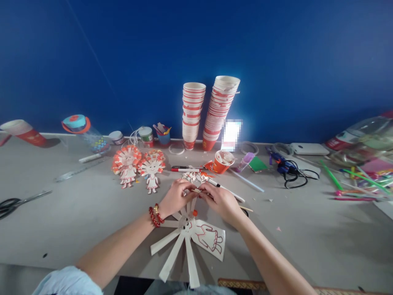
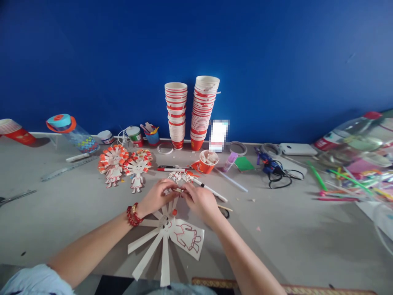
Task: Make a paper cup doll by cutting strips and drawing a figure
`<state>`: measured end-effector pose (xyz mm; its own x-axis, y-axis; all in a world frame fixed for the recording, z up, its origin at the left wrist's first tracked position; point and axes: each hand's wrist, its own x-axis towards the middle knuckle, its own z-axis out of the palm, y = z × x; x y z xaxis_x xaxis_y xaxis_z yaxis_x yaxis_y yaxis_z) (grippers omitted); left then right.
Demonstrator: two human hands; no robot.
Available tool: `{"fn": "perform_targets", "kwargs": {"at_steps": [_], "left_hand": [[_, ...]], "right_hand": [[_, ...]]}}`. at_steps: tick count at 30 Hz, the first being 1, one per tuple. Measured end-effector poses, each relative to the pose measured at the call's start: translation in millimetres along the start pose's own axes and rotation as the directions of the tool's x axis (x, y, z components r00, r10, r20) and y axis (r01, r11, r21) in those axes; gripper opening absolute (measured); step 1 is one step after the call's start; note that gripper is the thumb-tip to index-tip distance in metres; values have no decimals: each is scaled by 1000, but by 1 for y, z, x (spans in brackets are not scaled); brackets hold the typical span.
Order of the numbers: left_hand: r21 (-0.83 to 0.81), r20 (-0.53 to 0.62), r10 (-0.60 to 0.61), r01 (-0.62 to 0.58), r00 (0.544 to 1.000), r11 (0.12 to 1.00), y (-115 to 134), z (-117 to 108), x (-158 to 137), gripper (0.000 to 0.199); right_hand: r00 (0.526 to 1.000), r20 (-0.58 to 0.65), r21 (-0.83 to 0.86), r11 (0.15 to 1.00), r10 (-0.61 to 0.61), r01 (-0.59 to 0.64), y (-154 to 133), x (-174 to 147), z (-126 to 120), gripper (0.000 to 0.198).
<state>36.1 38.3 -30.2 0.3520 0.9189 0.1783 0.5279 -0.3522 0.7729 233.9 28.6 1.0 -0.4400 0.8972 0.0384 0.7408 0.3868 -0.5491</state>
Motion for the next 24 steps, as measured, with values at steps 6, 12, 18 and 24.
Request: {"fn": "perform_targets", "kwargs": {"at_steps": [6, 12, 18, 24], "left_hand": [[-51, 4, -15, 16, 1000, 999, 1, -5, -1, 23], [-119, 34, -22, 26, 999, 993, 2, -7, -2, 28], [-170, 39, -60, 66, 997, 983, 5, -9, -2, 31], [-213, 49, -101, 109, 994, 971, 6, -10, -3, 38]], "right_hand": [[999, -12, -14, 999, -30, 29, 4, 2, 3, 17], [993, -53, 4, 994, -108, 109, 6, 1, 4, 20], [975, -132, -22, 984, -181, 179, 12, 1, 9, 23], [901, -237, -174, 928, -364, 329, 15, 3, 13, 22]]}}
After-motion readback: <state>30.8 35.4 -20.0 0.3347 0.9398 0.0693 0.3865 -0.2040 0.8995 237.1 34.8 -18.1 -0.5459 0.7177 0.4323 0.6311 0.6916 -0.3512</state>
